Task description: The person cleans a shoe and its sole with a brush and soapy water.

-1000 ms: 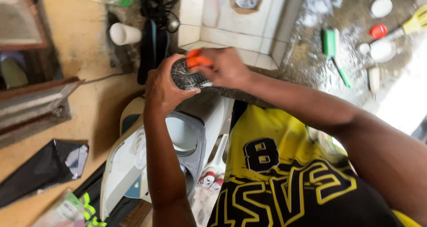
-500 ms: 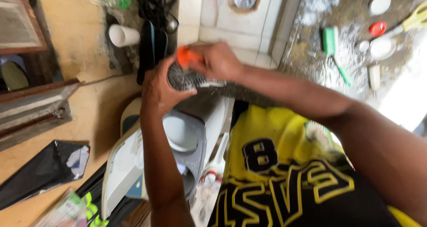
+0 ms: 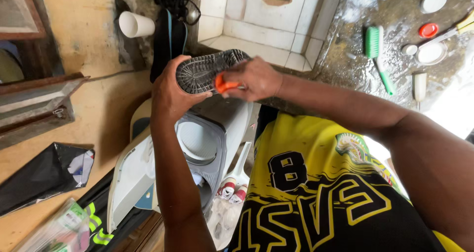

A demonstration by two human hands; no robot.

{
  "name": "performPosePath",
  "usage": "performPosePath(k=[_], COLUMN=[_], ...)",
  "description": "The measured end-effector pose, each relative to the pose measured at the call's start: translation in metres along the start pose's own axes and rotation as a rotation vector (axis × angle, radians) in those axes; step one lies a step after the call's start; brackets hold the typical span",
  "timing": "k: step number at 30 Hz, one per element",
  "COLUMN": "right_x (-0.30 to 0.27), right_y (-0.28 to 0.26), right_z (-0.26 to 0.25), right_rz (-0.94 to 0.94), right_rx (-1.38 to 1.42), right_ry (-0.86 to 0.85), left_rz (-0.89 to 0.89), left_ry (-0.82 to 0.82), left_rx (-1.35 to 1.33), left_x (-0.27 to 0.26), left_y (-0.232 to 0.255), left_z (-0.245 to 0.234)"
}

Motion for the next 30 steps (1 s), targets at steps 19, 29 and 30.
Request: performPosePath(k=[19,29,30], right_x=[0.010,0.028,0.019], right_y=[-0.015,-0.014,-0.019], right_z=[-0.010,-0.001,-0.005], right_rz=[0.084,0.076,0.031], right_rx=[-0.008,0.007,0.059], right_ry=[0.312,0.175,0.110], left_rz=[0.111,0.098,0.152], left_ry=[0.065,0.055,0.089], left_rx=[-0.016,0.063,0.021], left_x=[-0.003,-0.001,0.001], left_y=[0.008,0.007,0.010], left_z=[0.000,0.001,-0.003])
Point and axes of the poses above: each hand's wrist, its own x-axis towards the middle knuckle, its own z-axis out of the palm, y = z × x, the point moved 10 cm from there along x, towards the middle knuckle, and after that the axes turned 10 degrees about x, right-handed, at the moved point
